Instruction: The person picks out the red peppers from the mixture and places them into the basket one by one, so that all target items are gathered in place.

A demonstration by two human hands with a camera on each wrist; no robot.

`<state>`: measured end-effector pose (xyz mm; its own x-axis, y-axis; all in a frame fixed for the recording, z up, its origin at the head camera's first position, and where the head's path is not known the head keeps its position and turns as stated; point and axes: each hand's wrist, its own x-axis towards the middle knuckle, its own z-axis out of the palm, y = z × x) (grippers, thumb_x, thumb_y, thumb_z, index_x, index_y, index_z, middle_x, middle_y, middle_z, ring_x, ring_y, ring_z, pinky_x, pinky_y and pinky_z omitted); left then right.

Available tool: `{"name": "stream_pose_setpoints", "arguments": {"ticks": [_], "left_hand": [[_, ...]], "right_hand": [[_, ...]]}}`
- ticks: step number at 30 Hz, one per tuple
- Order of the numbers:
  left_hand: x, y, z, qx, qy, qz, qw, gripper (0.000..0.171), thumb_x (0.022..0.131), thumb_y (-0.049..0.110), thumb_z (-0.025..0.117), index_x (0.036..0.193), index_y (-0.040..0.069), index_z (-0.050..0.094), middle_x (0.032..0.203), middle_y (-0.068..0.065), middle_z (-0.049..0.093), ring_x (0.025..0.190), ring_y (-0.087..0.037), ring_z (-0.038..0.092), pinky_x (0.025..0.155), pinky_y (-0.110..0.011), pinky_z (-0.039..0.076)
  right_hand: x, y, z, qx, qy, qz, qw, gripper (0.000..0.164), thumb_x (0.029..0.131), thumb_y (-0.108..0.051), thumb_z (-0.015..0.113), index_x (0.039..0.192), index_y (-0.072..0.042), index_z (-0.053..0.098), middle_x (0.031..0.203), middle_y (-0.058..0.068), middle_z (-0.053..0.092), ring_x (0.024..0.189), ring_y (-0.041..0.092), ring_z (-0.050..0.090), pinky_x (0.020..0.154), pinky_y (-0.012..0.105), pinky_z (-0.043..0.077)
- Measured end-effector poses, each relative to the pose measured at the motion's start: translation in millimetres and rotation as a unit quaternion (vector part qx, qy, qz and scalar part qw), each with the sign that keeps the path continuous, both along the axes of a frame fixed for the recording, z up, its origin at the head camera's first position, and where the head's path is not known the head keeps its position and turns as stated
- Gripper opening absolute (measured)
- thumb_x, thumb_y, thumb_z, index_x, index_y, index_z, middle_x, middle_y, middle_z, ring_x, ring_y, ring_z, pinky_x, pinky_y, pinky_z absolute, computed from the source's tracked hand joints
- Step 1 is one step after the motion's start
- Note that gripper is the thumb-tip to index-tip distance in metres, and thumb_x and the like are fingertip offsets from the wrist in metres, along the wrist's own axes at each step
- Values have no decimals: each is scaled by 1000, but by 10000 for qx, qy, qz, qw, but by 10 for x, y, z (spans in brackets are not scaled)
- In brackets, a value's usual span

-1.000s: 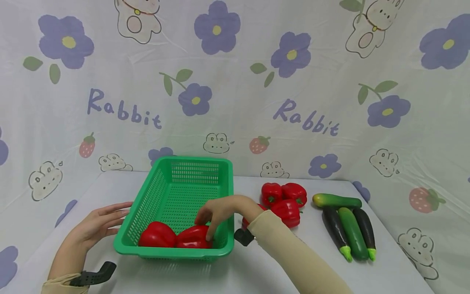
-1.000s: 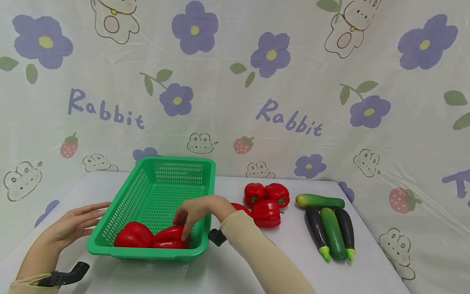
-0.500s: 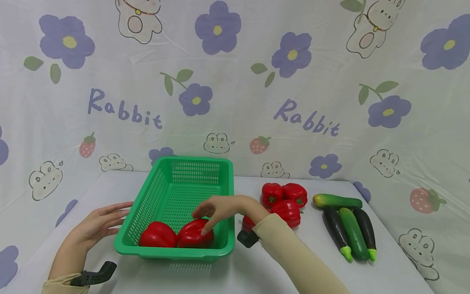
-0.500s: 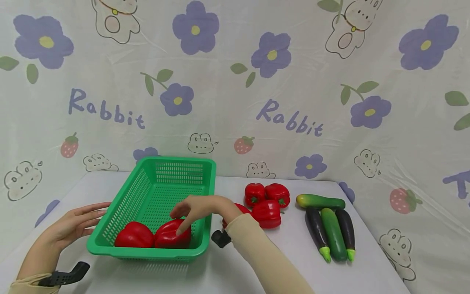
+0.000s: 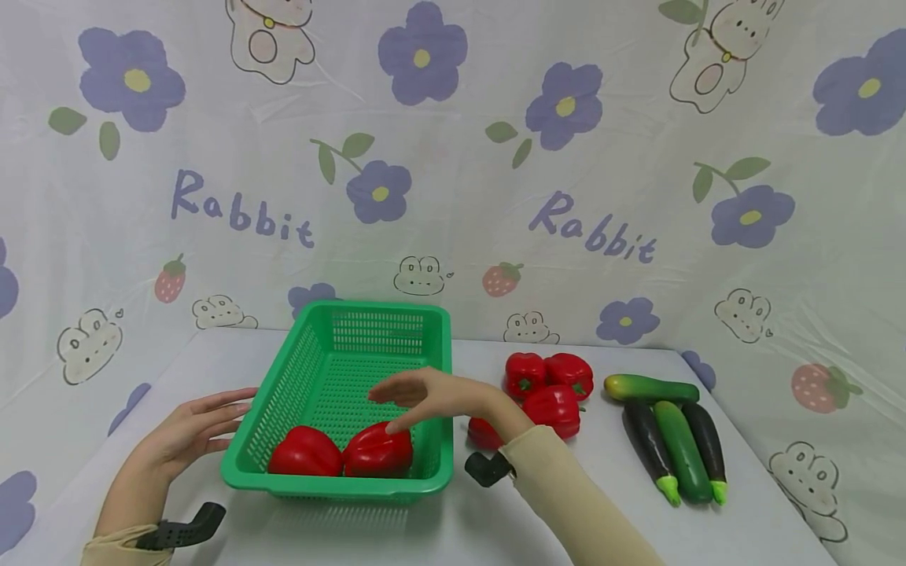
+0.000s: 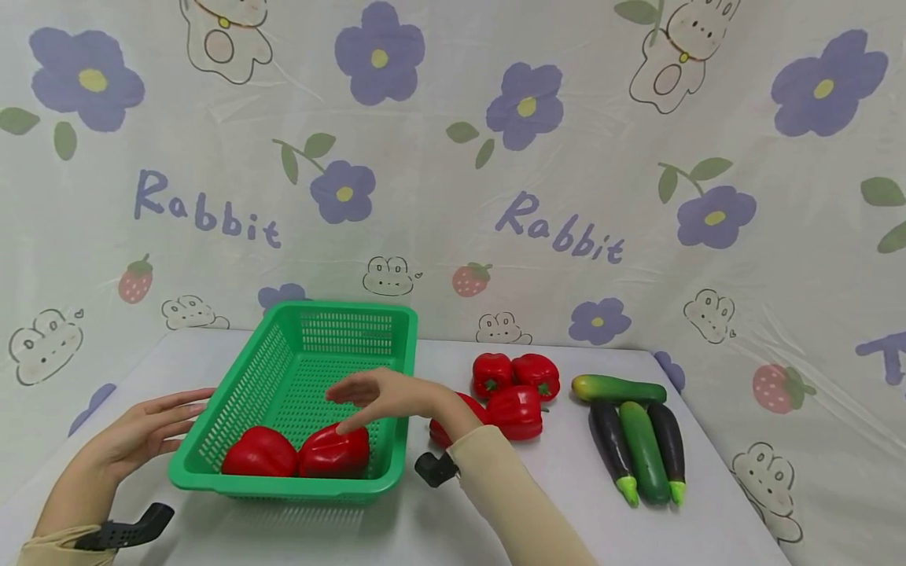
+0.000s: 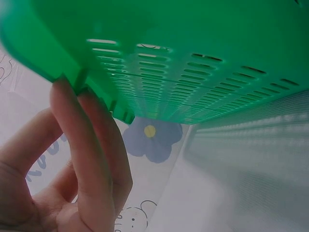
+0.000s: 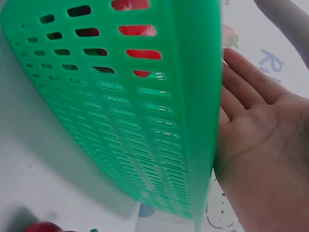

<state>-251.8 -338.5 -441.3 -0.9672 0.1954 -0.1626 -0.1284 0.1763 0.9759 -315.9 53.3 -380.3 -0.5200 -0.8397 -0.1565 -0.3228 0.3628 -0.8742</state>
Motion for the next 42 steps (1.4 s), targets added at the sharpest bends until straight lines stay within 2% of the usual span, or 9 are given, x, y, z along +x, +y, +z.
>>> {"name": "stream_pose_setpoints", "arguments": {"ticks": [10, 16, 19, 30, 33, 42], "left_hand": [[-3, 6, 1, -20, -24, 37, 10000, 43, 100, 30, 55, 141, 19, 53, 108, 26, 65, 102, 1, 64, 89, -35, 55], [-8, 11, 2, -19, -13, 54, 10000, 40, 100, 29, 54, 139, 21, 54, 109, 27, 64, 103, 1, 64, 90, -36, 55], [-10, 9, -2, -22, -31, 59, 10000, 40, 100, 30, 55, 139, 22, 55, 109, 27, 64, 103, 1, 64, 90, -37, 54], [-18, -7, -18, 9, -55, 35, 10000, 38, 100, 30, 54, 138, 24, 56, 109, 26, 65, 103, 0, 64, 90, -37, 54], [-16, -9, -21, 23, -45, 29, 10000, 39, 100, 30, 54, 138, 23, 55, 109, 26, 65, 103, 0, 64, 90, -36, 55], [-25, -2, -26, -6, -97, 116, 9999, 40, 99, 31, 56, 138, 24, 56, 109, 27, 64, 103, 0, 64, 90, -38, 54]], "right_hand": [[-28, 126, -69, -725, 46, -390, 9966, 60, 89, -17, 70, 144, -19, 46, 146, -5, 51, 141, 19, 43, 116, 38, 35], [-25, 242, -76, -894, 83, -799, 9928, 62, 88, -24, 72, 144, -25, 46, 146, -11, 50, 142, 16, 41, 113, 38, 39], [-21, 300, -75, -1010, 103, -985, 9900, 63, 88, -25, 72, 144, -26, 45, 147, -10, 49, 143, 16, 39, 114, 40, 37], [-52, 554, -160, -1124, 296, -1603, 9802, 66, 86, -32, 74, 145, -33, 44, 149, -12, 46, 145, 21, 36, 112, 44, 39], [-49, 629, -178, -1100, 306, -1786, 9773, 67, 85, -35, 75, 144, -35, 44, 148, -14, 46, 144, 17, 38, 111, 44, 40], [-21, 840, -219, -1174, 404, -1993, 9721, 65, 87, -32, 73, 145, -31, 43, 149, -11, 47, 144, 17, 38, 113, 44, 36]]}}
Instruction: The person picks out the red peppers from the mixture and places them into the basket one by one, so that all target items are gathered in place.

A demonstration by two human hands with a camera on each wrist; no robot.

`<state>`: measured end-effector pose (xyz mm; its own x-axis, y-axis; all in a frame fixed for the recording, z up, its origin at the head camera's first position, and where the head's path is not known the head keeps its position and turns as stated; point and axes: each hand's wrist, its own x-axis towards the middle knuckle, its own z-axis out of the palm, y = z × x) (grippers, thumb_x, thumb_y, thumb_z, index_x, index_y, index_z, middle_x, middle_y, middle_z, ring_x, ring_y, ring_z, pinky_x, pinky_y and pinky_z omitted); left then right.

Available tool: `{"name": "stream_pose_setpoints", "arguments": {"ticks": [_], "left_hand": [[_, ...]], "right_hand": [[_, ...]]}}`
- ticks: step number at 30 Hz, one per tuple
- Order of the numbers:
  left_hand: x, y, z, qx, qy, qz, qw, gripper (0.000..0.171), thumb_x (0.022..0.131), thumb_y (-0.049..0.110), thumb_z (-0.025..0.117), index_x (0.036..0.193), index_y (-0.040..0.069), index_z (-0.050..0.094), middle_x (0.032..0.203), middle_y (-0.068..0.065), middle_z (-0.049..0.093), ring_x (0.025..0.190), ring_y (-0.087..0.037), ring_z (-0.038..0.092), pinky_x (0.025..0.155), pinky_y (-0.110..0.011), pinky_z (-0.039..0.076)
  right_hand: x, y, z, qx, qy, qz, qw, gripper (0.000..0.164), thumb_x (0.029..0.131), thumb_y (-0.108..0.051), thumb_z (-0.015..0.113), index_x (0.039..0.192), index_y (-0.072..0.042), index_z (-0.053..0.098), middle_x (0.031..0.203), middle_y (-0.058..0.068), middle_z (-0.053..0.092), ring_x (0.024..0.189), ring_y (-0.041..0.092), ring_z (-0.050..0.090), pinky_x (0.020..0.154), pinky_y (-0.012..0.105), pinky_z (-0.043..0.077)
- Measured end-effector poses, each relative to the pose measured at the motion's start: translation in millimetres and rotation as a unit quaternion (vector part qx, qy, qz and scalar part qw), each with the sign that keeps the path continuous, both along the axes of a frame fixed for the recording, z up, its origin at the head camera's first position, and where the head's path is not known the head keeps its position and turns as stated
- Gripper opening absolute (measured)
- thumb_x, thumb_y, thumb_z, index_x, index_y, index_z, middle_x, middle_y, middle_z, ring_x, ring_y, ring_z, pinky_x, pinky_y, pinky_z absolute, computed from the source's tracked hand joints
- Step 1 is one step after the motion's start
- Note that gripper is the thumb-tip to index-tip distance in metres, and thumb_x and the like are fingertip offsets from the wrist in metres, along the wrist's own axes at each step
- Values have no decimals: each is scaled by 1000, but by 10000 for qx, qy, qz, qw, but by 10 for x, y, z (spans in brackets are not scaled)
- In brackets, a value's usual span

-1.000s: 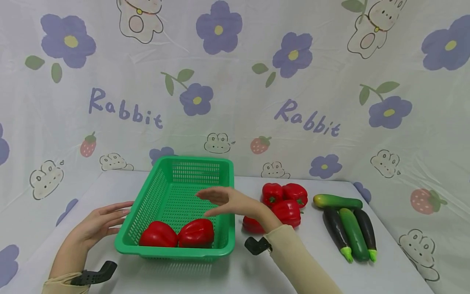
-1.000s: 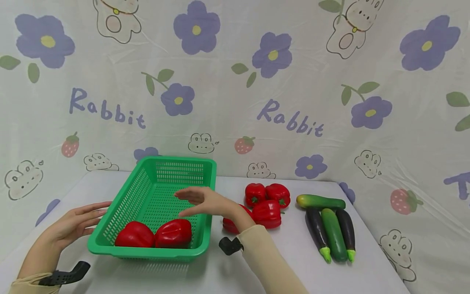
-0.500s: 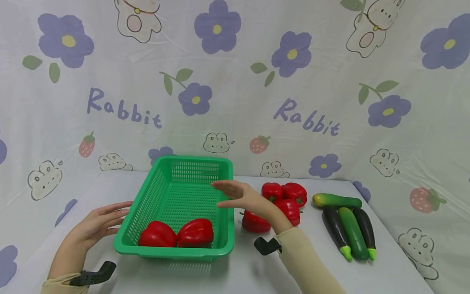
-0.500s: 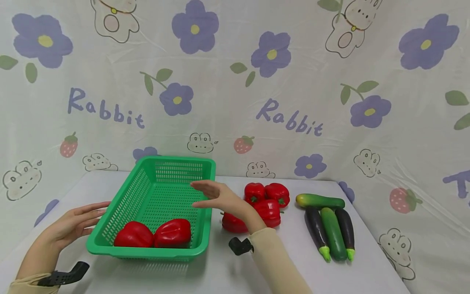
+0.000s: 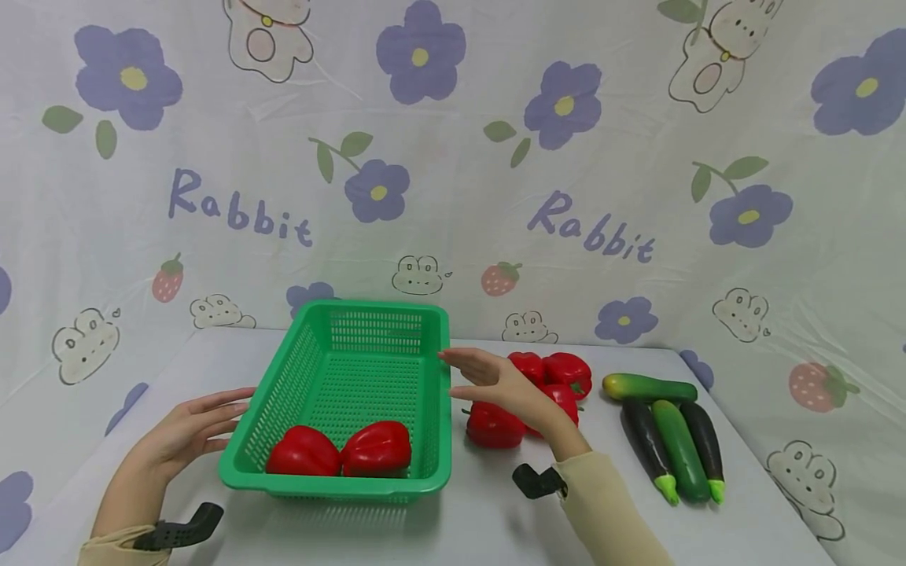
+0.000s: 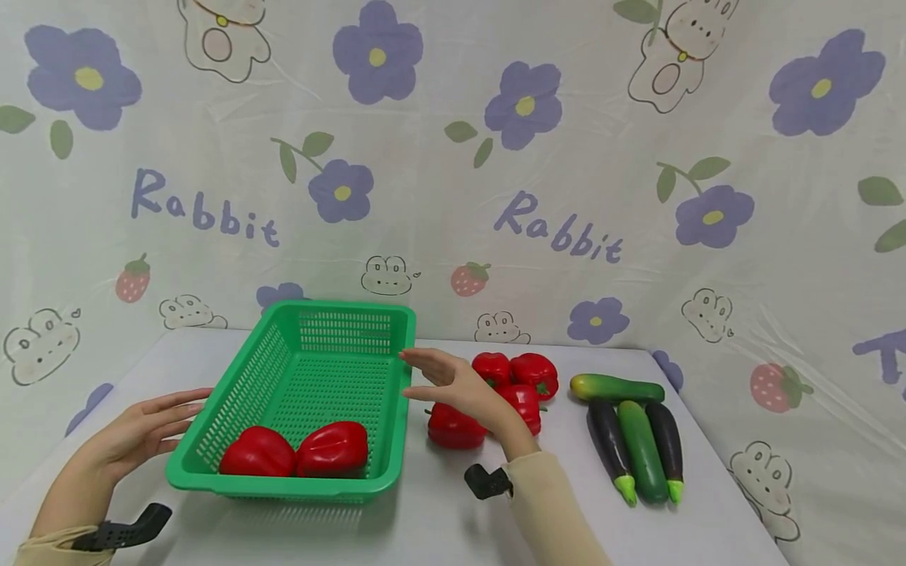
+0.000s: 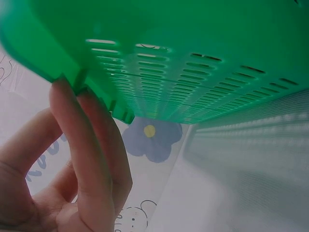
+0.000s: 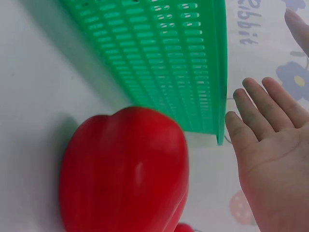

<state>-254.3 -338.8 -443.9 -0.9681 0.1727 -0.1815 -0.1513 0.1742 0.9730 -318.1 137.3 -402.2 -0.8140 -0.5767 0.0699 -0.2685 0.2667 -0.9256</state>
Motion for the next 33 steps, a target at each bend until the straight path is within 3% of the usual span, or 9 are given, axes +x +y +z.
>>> {"name": "stream_pose_setpoints", "arguments": {"ticks": [11, 18, 33], "left_hand": [[13, 0, 12, -36, 22, -23, 10000, 39, 99, 31, 56, 138, 24, 56, 108, 27, 64, 104, 0, 64, 91, -38, 54], [14, 3, 14, 11, 16, -37, 10000, 37, 99, 31, 56, 135, 26, 58, 108, 26, 65, 103, 0, 64, 90, -36, 54], [7, 10, 8, -10, 57, -22, 10000, 37, 99, 30, 56, 136, 25, 57, 108, 27, 64, 102, 0, 65, 90, -37, 54]], "right_hand": [[45, 204, -136, -3, -31, -221, 9998, 64, 87, -30, 72, 144, -31, 44, 148, -8, 48, 143, 20, 40, 112, 44, 38], [59, 327, -254, -111, -87, -268, 9995, 65, 88, -27, 71, 147, -24, 42, 149, -5, 47, 144, 23, 39, 112, 46, 38], [97, 480, -388, -248, -78, -891, 9957, 70, 86, -29, 74, 147, -26, 41, 151, -3, 46, 146, 25, 34, 110, 48, 40]]}}
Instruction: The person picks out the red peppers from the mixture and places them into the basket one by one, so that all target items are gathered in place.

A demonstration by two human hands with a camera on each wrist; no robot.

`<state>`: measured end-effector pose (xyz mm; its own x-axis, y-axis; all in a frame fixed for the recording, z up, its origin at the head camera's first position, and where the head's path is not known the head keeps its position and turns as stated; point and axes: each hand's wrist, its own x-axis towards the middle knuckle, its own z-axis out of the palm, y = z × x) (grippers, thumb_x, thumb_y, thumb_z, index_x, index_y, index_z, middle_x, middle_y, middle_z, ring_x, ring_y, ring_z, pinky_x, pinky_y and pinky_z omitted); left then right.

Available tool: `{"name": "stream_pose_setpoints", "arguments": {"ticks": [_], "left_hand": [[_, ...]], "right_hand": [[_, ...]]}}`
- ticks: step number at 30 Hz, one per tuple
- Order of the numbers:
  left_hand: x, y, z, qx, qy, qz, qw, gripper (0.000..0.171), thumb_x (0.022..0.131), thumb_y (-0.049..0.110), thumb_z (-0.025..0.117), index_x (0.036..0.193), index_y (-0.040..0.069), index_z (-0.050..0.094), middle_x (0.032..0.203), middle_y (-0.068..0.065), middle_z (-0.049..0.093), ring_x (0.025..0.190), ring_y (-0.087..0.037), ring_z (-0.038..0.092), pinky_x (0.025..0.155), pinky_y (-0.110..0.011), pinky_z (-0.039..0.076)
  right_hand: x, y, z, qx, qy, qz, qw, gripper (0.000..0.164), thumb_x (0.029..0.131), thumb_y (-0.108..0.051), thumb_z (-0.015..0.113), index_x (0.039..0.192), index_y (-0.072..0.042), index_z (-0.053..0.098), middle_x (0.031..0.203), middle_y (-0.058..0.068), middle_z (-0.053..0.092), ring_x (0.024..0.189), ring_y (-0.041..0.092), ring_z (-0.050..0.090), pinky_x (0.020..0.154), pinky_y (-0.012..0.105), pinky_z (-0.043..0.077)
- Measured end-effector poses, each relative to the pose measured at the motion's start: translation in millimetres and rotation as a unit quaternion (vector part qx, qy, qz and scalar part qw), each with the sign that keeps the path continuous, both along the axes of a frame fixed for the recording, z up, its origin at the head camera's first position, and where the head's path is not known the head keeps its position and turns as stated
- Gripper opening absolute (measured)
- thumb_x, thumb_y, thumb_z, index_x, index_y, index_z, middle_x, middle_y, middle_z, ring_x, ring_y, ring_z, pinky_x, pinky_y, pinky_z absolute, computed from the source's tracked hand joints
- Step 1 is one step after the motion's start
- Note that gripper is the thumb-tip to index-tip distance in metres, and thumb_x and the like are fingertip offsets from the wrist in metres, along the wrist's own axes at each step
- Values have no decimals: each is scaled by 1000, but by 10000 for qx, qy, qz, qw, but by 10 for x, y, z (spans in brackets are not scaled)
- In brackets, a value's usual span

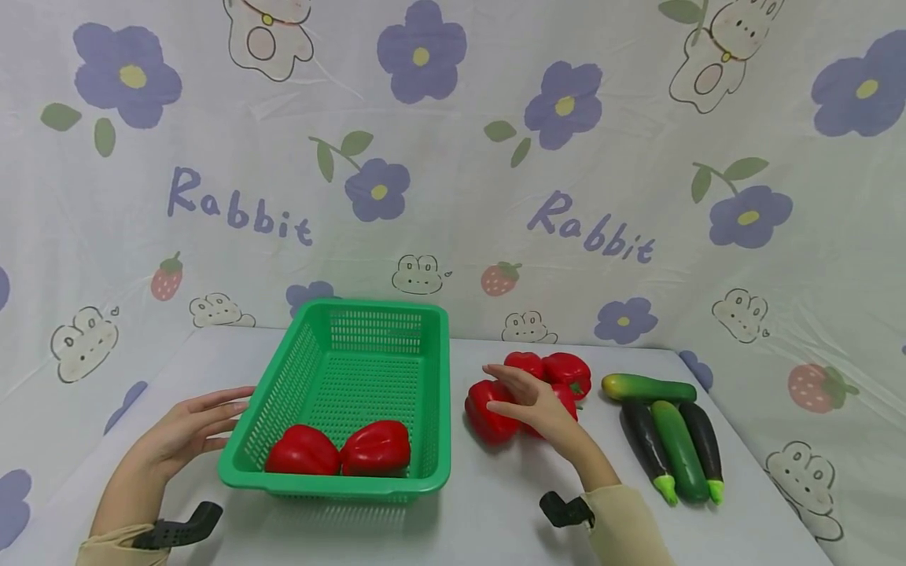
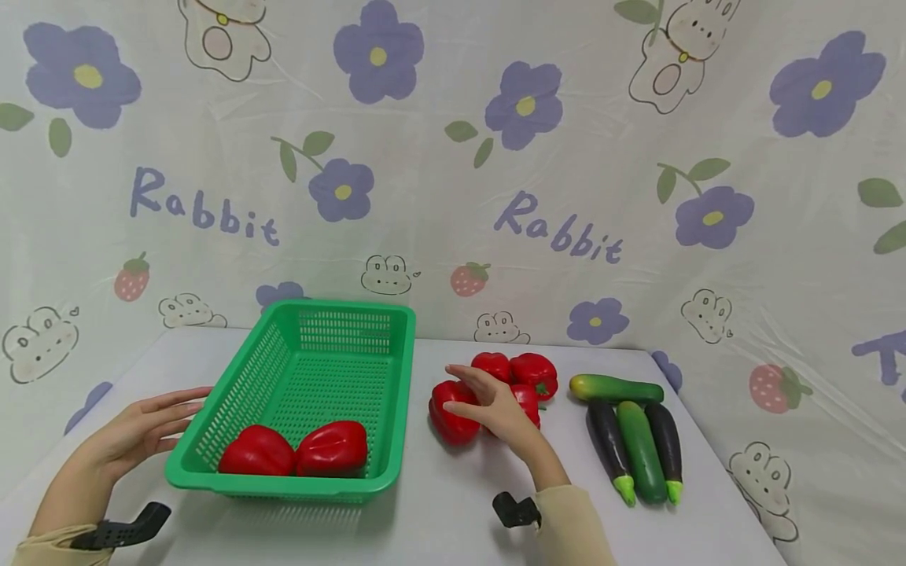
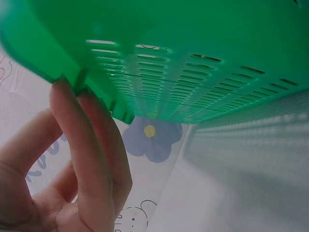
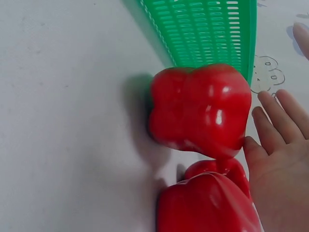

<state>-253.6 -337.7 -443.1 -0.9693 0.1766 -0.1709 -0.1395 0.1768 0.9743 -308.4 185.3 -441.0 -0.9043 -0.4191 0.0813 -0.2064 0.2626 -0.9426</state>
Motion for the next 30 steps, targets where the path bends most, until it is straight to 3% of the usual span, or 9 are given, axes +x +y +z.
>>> {"name": "stream_pose_setpoints", "arguments": {"ticks": [11, 20, 30], "left_hand": [[4, 4, 2, 57, 23, -21, 10000, 34, 99, 29, 56, 133, 28, 59, 107, 26, 65, 102, 0, 65, 88, -34, 55], [9, -8, 1, 137, 55, -120, 9998, 34, 100, 27, 54, 134, 27, 59, 109, 25, 66, 102, 0, 65, 87, -32, 55], [17, -13, -4, 101, 95, -121, 9998, 36, 101, 27, 54, 136, 25, 57, 110, 26, 65, 103, 1, 65, 86, -32, 55]], "right_hand": [[-5, -28, -103, -172, 116, -603, 9980, 73, 83, -29, 77, 147, -24, 41, 153, -3, 42, 148, 26, 31, 110, 45, 38], [10, -107, -191, -220, -9, -702, 9973, 77, 85, -24, 75, 151, -19, 34, 157, 3, 37, 150, 27, 26, 114, 47, 33], [-9, -176, -314, 50, 17, -855, 9963, 78, 83, -21, 77, 150, -22, 35, 156, 3, 37, 148, 30, 27, 107, 51, 43]]}}
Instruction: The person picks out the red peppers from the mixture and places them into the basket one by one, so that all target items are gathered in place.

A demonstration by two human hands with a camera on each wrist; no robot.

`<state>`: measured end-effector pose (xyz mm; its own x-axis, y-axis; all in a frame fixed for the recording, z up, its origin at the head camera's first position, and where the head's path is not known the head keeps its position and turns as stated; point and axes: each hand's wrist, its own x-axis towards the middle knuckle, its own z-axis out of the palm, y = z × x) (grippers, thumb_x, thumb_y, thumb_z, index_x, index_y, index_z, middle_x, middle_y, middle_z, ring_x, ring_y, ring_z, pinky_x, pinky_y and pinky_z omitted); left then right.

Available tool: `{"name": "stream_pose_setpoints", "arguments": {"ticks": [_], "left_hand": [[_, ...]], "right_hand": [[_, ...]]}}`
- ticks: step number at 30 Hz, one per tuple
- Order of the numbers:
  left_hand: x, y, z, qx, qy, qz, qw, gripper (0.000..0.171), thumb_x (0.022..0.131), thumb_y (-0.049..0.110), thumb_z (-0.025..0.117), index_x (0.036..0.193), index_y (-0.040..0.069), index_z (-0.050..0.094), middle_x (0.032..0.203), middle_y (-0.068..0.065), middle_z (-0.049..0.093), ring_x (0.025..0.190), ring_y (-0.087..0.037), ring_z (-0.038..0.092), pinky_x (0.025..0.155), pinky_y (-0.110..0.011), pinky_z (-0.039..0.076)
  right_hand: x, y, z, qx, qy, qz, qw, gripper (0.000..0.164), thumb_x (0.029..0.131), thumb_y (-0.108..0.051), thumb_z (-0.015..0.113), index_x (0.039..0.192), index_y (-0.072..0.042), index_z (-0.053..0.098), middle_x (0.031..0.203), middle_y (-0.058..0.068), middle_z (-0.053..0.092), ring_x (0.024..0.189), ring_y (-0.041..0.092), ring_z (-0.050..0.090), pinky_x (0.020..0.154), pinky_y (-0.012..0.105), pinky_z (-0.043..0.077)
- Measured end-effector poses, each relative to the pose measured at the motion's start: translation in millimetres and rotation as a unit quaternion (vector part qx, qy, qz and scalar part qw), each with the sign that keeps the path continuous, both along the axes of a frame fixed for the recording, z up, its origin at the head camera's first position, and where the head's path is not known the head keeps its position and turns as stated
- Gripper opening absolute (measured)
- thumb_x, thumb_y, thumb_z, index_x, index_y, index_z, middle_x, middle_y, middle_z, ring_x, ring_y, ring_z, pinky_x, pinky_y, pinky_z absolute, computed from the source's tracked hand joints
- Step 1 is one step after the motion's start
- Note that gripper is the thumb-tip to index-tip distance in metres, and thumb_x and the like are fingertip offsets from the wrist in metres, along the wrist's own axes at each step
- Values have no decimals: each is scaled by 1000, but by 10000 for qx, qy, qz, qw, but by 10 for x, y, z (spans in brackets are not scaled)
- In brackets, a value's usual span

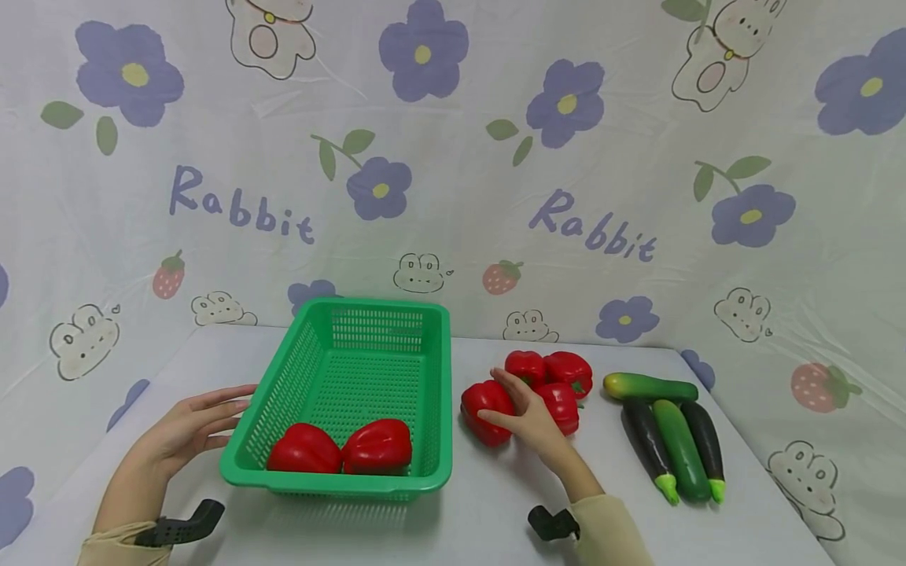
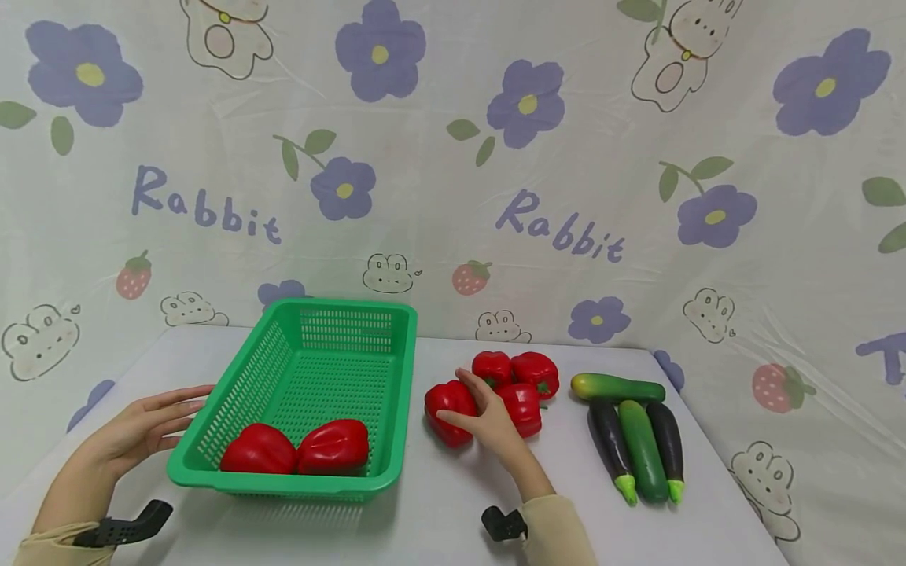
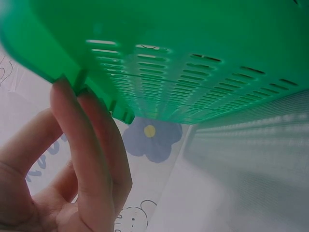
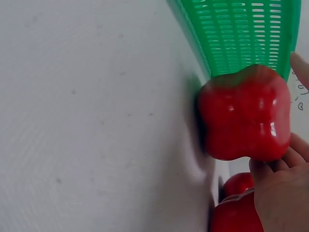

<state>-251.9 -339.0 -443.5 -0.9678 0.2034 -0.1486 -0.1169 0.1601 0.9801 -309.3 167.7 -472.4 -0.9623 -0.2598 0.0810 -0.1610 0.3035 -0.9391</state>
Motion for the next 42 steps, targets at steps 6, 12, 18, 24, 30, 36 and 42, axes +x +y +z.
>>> {"name": "stream_pose_setpoints", "arguments": {"ticks": [6, 12, 18, 24, 30, 36, 42], "left_hand": [[5, 3, 4, -19, -9, 35, 10000, 38, 100, 28, 54, 138, 23, 55, 109, 27, 64, 102, 1, 65, 87, -32, 55], [-7, 2, -10, -23, -47, 53, 10000, 37, 100, 29, 54, 137, 25, 56, 109, 27, 64, 103, 1, 64, 88, -34, 54], [-10, 0, -14, -31, -77, 27, 10000, 39, 100, 29, 54, 139, 23, 55, 110, 26, 65, 103, 2, 64, 89, -33, 54], [-1, 6, -1, -34, -76, 39, 10000, 40, 100, 30, 54, 140, 22, 54, 109, 26, 65, 103, 2, 64, 88, -32, 54], [-7, 2, -3, 15, -80, 7, 10000, 37, 101, 29, 54, 138, 24, 56, 110, 26, 65, 103, 1, 64, 88, -31, 54], [-12, -4, -12, 14, -123, 22, 9999, 36, 100, 29, 54, 136, 26, 57, 110, 25, 66, 103, 2, 64, 88, -31, 54], [-13, -12, -18, -21, -41, -17, 10000, 37, 101, 29, 53, 137, 25, 56, 110, 26, 66, 103, 2, 64, 88, -31, 54]], "right_hand": [[25, -28, -16, 110, -185, -231, 9995, 82, 82, -21, 78, 151, -22, 34, 156, 5, 36, 145, 33, 29, 102, 52, 47], [28, -41, -46, 205, -298, -447, 9983, 83, 80, -26, 80, 150, -23, 36, 155, 7, 38, 141, 35, 34, 98, 51, 50], [19, -55, -79, 347, -283, -565, 9974, 85, 78, -29, 81, 150, -25, 35, 154, 10, 38, 138, 37, 36, 97, 51, 51], [17, -66, -90, 391, -290, -601, 9970, 84, 78, -27, 81, 149, -25, 36, 152, 10, 40, 137, 37, 38, 96, 50, 52], [29, -58, -85, 381, -199, -547, 9976, 84, 78, -26, 81, 149, -23, 37, 151, 11, 41, 135, 38, 39, 95, 50, 52], [25, -57, -95, 293, -166, -520, 9981, 83, 78, -25, 81, 149, -23, 38, 151, 11, 42, 135, 37, 40, 95, 50, 52], [25, -74, -69, 320, -145, -553, 9978, 82, 79, -26, 81, 148, -24, 39, 151, 10, 42, 136, 37, 39, 96, 50, 51]]}}
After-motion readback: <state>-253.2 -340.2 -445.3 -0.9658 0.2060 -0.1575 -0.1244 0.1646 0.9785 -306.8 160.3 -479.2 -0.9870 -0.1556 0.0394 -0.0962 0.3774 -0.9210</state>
